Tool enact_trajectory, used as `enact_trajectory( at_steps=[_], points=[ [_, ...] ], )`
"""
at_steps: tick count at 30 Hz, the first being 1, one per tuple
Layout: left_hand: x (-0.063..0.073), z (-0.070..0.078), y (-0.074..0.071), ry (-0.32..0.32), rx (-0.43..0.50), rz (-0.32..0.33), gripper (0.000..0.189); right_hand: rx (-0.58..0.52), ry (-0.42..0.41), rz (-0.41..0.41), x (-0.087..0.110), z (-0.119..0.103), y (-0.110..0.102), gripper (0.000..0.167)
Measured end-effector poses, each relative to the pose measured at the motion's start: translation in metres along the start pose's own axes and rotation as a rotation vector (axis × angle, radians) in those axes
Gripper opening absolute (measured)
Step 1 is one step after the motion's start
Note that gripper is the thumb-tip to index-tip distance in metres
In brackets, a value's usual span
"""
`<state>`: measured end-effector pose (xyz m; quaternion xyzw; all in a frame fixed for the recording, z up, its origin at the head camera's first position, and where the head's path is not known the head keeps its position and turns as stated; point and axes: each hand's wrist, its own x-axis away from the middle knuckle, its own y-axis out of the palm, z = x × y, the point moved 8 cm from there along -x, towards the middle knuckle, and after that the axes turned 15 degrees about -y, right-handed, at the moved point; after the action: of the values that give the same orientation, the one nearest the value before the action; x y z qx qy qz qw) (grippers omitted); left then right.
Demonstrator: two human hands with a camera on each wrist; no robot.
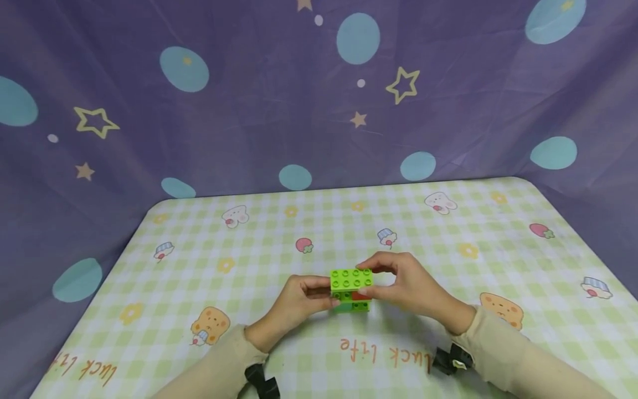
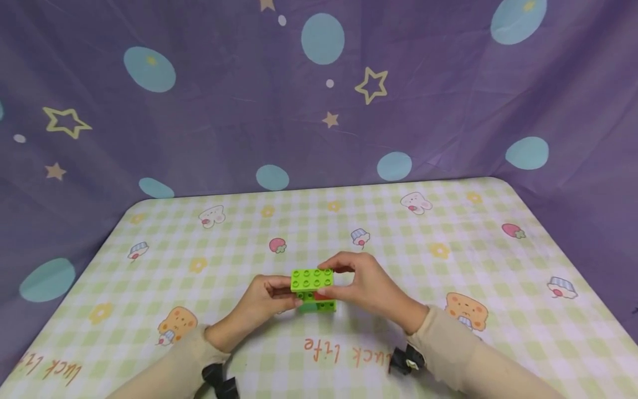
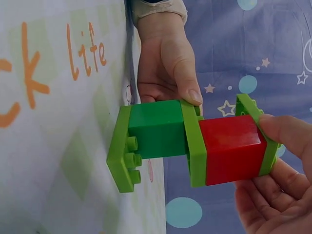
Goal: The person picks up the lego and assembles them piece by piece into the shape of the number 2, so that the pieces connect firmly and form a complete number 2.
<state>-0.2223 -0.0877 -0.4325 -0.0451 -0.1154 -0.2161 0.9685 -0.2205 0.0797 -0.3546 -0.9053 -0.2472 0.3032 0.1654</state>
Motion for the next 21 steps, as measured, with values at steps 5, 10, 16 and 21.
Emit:
enact_trajectory(
  at_steps=[5, 10, 16, 21],
  points=[
    [0.000, 0.001, 0.000, 0.002, 0.000, -0.005, 0.036, -0.035, 0.009, 0.024, 0.002, 0.003, 0.000, 0.029],
    [0.000, 0.000, 0.000, -0.007, 0.005, -0.004, 0.037, -0.073, 0.018, 0.044, 0.003, 0.007, 0.001, 0.029],
    [-0.001, 0.001, 0.001, 0.000, 0.005, -0.010, 0.036, -0.096, 0.039, 0.057, 0.005, 0.011, 0.002, 0.030],
    [-0.001, 0.001, 0.001, 0.009, 0.005, -0.007, 0.036, -0.115, 0.038, 0.060, 0.005, 0.013, 0.003, 0.029]
  ],
)
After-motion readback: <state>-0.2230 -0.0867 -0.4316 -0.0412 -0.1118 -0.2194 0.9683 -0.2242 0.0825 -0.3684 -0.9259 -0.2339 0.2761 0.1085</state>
